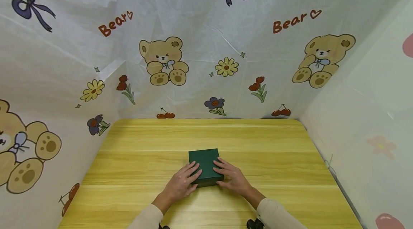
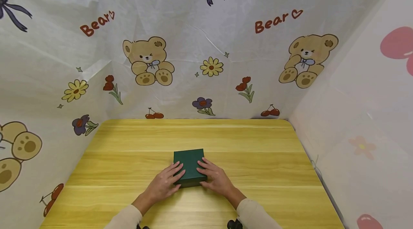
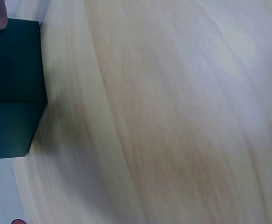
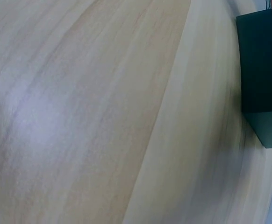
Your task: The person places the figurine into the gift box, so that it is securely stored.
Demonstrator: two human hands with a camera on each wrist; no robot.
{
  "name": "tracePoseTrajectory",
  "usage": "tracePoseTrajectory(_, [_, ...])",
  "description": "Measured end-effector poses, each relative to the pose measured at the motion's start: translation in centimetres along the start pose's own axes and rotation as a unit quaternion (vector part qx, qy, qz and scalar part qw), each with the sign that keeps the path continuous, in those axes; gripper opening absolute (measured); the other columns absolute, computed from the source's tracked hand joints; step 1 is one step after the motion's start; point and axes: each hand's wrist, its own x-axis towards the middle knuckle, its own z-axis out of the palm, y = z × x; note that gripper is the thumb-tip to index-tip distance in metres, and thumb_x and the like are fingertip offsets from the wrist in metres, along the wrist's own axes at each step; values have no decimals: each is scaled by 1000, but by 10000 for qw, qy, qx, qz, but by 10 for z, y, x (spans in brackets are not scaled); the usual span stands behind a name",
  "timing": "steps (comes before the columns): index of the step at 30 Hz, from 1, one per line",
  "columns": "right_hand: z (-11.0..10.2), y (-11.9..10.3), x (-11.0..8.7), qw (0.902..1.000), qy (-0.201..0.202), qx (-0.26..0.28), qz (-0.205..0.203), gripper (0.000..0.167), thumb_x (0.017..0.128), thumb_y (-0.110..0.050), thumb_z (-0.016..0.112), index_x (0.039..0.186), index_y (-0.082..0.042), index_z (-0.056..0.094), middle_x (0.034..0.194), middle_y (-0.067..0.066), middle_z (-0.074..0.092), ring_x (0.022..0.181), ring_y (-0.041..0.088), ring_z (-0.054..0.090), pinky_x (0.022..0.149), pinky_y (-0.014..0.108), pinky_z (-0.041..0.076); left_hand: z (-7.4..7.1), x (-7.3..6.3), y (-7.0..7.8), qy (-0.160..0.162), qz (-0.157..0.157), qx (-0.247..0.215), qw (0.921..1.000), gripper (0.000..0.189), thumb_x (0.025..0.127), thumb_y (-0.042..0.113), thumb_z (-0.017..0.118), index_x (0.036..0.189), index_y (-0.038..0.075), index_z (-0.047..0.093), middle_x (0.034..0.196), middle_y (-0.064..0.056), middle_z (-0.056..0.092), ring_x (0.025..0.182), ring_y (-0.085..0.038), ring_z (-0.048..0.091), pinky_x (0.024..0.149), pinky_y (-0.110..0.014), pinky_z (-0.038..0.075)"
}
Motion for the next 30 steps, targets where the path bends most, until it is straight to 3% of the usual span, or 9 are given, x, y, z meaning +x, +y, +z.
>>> tracePoseTrajectory(8, [1,1,0,10000,5,2,-67,61,60,-4,90,116,2,68,130,17,58,127,36,47,106,18,35,1,-1,1,16,-16,-12,10000,60,62,19,90,115,0,68,122,-21,63,114,-36,59,91,-47,51])
tracePoseTrajectory(15, [3,3,-5,9997,-135,-71,179,56,64,-11,89,116,-2,70,133,13,57,129,34,46,98,34,48,3,-6,2,-101,-11,12,9999,58,66,22,89,116,2,69,124,-19,63,116,-35,57,93,-47,50])
tracePoseTrajectory(21, [7,4,-11,9992,-210,73,342,53,67,-11,88,117,-2,69,136,10,55,135,27,40,103,28,43,5,-11,5,-247,-143,11,9996,56,69,23,87,119,4,68,127,-17,61,119,-34,56,96,-45,48])
tracePoseTrajectory(30, [7,4,-9,9991,-174,104,375,54,66,-9,88,116,-4,70,134,11,56,131,32,44,105,26,40,5,-10,5,-347,-304,-141,9988,57,71,22,86,121,4,67,130,-16,60,122,-33,54,97,-45,48])
